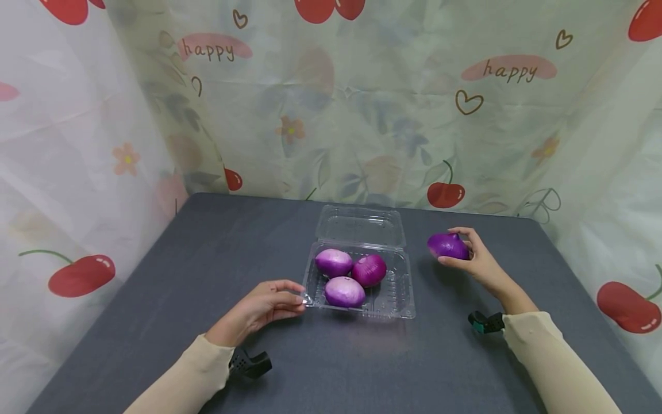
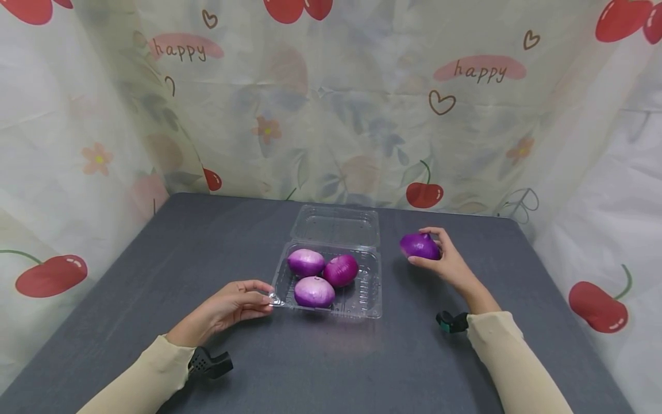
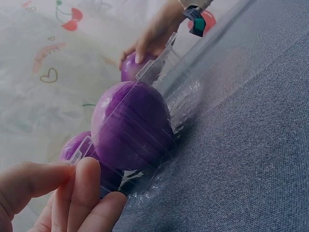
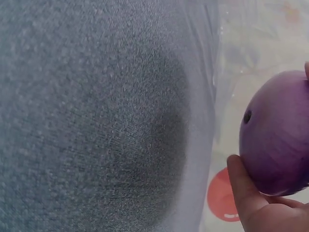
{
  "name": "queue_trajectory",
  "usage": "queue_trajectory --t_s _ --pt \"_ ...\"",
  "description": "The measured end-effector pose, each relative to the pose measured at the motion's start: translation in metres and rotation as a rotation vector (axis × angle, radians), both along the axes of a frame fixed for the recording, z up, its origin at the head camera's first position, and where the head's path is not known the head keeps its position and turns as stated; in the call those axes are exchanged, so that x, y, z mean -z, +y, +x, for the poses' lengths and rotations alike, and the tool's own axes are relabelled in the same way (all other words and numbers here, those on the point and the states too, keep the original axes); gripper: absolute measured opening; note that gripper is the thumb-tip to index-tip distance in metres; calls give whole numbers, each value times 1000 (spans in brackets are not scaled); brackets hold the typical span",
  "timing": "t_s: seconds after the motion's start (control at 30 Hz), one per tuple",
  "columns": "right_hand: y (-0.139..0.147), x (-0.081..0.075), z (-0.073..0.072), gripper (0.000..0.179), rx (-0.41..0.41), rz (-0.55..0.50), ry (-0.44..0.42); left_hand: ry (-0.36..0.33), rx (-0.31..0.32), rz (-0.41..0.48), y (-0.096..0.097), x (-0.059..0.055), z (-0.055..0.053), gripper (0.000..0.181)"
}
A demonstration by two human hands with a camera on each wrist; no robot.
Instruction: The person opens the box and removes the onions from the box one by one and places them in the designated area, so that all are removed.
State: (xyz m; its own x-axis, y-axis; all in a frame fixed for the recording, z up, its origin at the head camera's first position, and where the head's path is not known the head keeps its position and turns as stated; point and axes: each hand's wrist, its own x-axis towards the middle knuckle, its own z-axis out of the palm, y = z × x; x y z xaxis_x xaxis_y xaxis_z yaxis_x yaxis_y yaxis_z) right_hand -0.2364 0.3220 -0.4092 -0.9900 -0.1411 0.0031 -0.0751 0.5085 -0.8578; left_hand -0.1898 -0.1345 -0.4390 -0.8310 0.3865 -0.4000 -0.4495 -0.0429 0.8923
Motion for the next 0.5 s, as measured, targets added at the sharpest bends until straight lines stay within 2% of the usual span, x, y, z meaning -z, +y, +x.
queue_trajectory --t_s 0.17,0.33,0.5 --pt "1 1 -6 85 25 44 -16 0 2 0 0 0 0 21" --pt "4 5 -11 84 27 83 -38 2 2 -4 0 -1 0 22" --pt "7 9 -16 85 18 79 -40 4 -2 -6 0 0 0 21"
